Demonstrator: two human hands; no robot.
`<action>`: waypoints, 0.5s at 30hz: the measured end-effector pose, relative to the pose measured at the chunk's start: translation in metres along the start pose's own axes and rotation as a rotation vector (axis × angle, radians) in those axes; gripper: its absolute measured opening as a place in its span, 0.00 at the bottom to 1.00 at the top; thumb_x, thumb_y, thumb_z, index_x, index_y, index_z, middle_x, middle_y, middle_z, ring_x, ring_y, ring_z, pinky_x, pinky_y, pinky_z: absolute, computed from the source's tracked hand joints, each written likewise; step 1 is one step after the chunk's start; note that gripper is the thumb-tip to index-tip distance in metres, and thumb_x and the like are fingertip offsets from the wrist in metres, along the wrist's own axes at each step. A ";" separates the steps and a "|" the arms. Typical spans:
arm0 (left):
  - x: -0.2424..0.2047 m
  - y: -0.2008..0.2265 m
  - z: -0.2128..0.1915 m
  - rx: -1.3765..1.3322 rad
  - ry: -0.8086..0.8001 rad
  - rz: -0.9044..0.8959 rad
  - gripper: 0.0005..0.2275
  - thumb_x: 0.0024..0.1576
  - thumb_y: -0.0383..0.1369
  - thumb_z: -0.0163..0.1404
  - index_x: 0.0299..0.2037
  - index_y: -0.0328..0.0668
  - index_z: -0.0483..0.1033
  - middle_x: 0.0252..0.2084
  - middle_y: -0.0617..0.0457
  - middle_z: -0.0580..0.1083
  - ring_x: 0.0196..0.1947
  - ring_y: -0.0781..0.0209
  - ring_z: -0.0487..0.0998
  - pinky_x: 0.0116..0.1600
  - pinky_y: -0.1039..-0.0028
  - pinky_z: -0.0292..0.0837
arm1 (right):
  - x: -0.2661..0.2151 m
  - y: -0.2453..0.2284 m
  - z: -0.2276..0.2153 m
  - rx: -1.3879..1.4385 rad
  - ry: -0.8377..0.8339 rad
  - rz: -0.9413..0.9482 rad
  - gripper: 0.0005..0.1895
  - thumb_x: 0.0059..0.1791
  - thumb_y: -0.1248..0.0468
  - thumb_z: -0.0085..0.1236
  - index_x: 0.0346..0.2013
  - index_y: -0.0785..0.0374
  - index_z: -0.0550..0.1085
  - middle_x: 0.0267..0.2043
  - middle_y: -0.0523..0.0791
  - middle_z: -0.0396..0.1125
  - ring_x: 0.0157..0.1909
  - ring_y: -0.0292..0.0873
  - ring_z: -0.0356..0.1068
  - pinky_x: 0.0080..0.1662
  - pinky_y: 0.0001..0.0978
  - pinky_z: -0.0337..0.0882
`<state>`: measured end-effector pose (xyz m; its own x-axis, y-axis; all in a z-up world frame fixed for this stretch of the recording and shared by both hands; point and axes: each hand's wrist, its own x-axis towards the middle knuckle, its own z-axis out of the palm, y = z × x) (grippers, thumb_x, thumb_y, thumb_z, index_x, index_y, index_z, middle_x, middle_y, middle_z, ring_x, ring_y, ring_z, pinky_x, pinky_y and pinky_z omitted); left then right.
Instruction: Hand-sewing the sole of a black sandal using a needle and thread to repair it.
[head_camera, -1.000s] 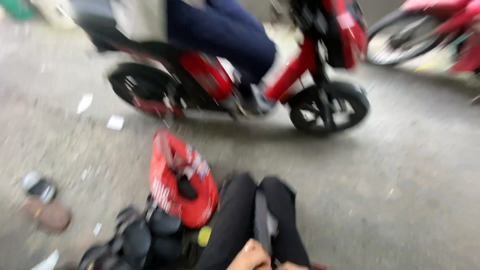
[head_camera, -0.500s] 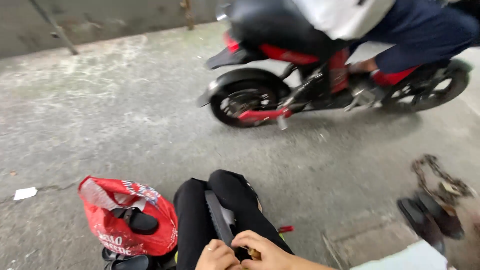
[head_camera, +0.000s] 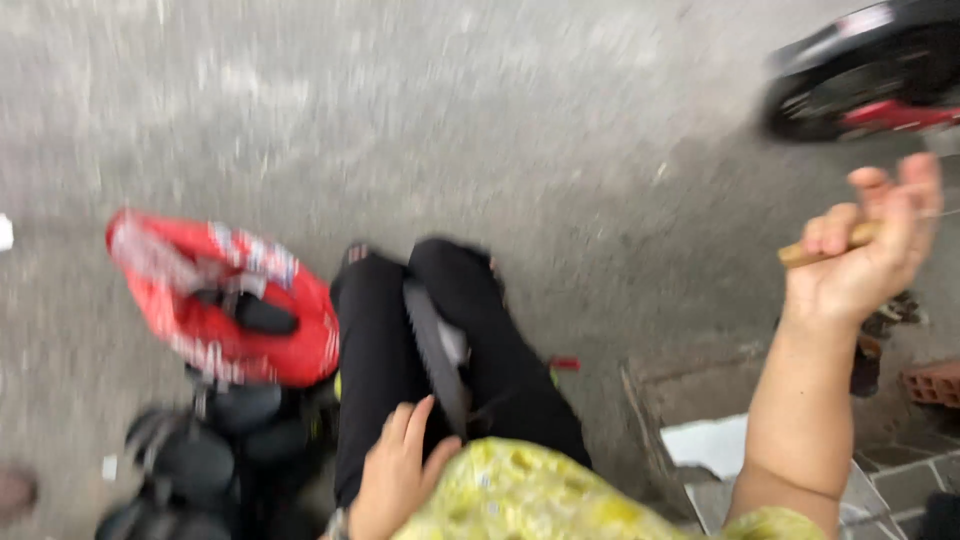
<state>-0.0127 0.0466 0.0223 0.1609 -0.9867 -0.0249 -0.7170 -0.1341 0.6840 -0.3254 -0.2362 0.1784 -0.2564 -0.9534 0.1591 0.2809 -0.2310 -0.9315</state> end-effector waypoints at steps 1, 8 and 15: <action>0.001 0.003 -0.006 0.153 0.079 0.107 0.20 0.49 0.45 0.54 0.45 0.40 0.71 0.37 0.49 0.67 0.32 0.51 0.71 0.33 0.69 0.69 | -0.001 0.006 -0.005 -0.112 -0.023 -0.137 0.15 0.58 0.61 0.42 0.61 0.51 0.63 0.46 0.42 0.65 0.20 0.27 0.51 0.22 0.18 0.48; 0.018 -0.003 -0.042 -0.423 -0.291 -0.046 0.15 0.60 0.37 0.45 0.23 0.39 0.73 0.26 0.53 0.62 0.25 0.50 0.71 0.30 0.71 0.71 | -0.174 0.109 0.056 -0.663 -1.324 -0.035 0.28 0.38 0.60 0.65 0.53 0.56 0.71 0.51 0.45 0.70 0.42 0.47 0.74 0.26 0.31 0.75; 0.058 -0.027 -0.045 -1.219 -0.252 -0.124 0.16 0.62 0.39 0.40 0.40 0.35 0.78 0.37 0.50 0.70 0.31 0.67 0.69 0.38 0.79 0.64 | -0.177 0.117 0.060 -0.632 -1.442 0.268 0.11 0.43 0.69 0.53 0.38 0.57 0.78 0.17 0.42 0.66 0.17 0.45 0.67 0.23 0.33 0.73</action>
<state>0.0464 -0.0026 0.0356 -0.0480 -0.9818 -0.1840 0.4097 -0.1873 0.8928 -0.1913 -0.1061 0.0607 0.8875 -0.4134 -0.2036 -0.3330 -0.2699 -0.9035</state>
